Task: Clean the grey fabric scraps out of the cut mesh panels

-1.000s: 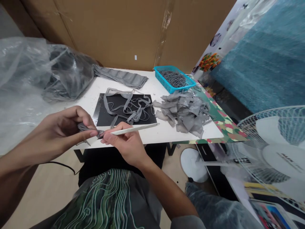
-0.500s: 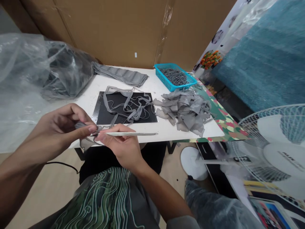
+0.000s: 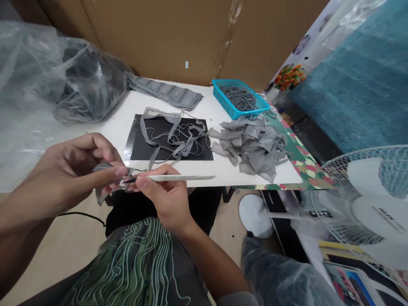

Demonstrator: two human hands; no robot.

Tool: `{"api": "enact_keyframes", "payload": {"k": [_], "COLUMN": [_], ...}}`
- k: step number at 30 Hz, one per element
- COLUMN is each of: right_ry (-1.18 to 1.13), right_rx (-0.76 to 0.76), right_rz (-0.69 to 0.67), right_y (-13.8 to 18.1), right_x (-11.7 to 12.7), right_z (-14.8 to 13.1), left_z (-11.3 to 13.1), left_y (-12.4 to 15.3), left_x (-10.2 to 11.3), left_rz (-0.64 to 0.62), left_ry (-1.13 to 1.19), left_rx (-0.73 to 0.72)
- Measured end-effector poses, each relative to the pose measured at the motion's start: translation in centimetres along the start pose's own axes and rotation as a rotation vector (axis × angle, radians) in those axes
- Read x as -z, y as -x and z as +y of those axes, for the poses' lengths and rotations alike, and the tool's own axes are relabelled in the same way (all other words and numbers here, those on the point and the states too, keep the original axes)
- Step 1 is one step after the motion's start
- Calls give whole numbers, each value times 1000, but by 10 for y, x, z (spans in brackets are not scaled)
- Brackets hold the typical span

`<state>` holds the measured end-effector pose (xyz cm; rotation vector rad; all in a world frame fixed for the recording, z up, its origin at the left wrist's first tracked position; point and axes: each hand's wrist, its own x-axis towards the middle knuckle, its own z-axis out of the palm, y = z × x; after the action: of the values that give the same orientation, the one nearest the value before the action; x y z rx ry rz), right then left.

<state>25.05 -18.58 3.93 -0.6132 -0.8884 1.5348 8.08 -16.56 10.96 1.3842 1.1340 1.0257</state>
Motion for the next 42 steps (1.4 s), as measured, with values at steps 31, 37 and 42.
{"api": "enact_keyframes", "payload": {"k": [31,37,42], "right_ry": [-290,-334,-267], "right_rx": [-421,-392,-363], "right_rz": [-195,-198,-154], "right_y": [6,7,10], "right_x": [4,4,0], "right_z": [-4,-6,-10], "left_z": [16,15,11], "left_y": [3,3,2], "left_x": [-14,-15,-13], "left_rz": [-102,-109,-81], "left_ry": [34,49,65], "left_rx": [-48,-55,-67]}}
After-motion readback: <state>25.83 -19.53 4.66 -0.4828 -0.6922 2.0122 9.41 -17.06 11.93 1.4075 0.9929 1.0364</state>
